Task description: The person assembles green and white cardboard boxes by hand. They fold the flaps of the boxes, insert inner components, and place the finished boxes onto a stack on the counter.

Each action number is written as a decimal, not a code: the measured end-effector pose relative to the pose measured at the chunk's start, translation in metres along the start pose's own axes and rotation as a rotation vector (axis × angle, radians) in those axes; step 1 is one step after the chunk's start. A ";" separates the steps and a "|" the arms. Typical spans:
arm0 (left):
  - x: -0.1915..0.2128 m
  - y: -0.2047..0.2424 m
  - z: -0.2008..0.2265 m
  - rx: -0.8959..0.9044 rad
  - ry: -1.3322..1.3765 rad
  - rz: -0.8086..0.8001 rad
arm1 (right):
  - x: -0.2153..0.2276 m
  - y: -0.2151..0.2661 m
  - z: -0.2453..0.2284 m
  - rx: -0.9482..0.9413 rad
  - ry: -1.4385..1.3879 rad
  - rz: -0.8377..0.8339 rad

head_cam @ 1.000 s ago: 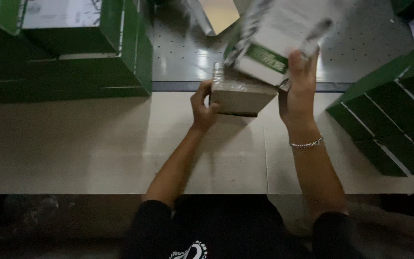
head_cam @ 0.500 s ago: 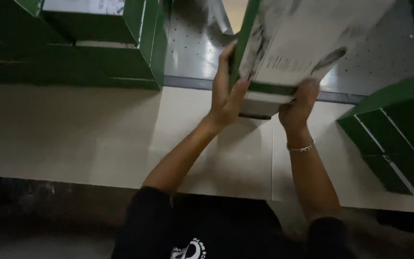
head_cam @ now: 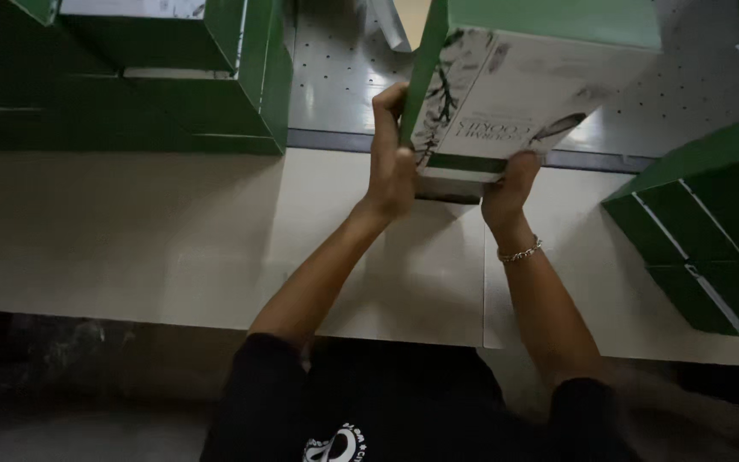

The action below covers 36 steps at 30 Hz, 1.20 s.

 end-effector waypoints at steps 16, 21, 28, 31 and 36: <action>0.064 0.058 -0.049 0.416 -0.181 -0.241 | 0.031 -0.035 -0.020 -0.107 -0.294 -0.398; 0.077 0.061 -0.070 0.459 -0.136 -0.248 | 0.033 -0.028 -0.030 -0.162 -0.307 -0.436; 0.082 0.060 -0.074 0.431 -0.112 -0.260 | 0.027 -0.023 -0.015 -0.177 -0.262 -0.439; 0.078 0.060 -0.071 0.425 -0.145 -0.239 | 0.033 -0.023 -0.014 -0.195 -0.243 -0.447; 0.073 0.055 -0.066 0.351 -0.086 -0.229 | 0.027 -0.003 -0.001 -0.264 -0.270 -0.424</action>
Point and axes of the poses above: each hand's wrist, its own y-axis away from the middle knuckle, its own x-axis out of the back of the hand, z = x × y, the point moved 3 cm from there along -y, towards the middle knuckle, and after that the axes turned 15 degrees about y, right-handed, at the moved point
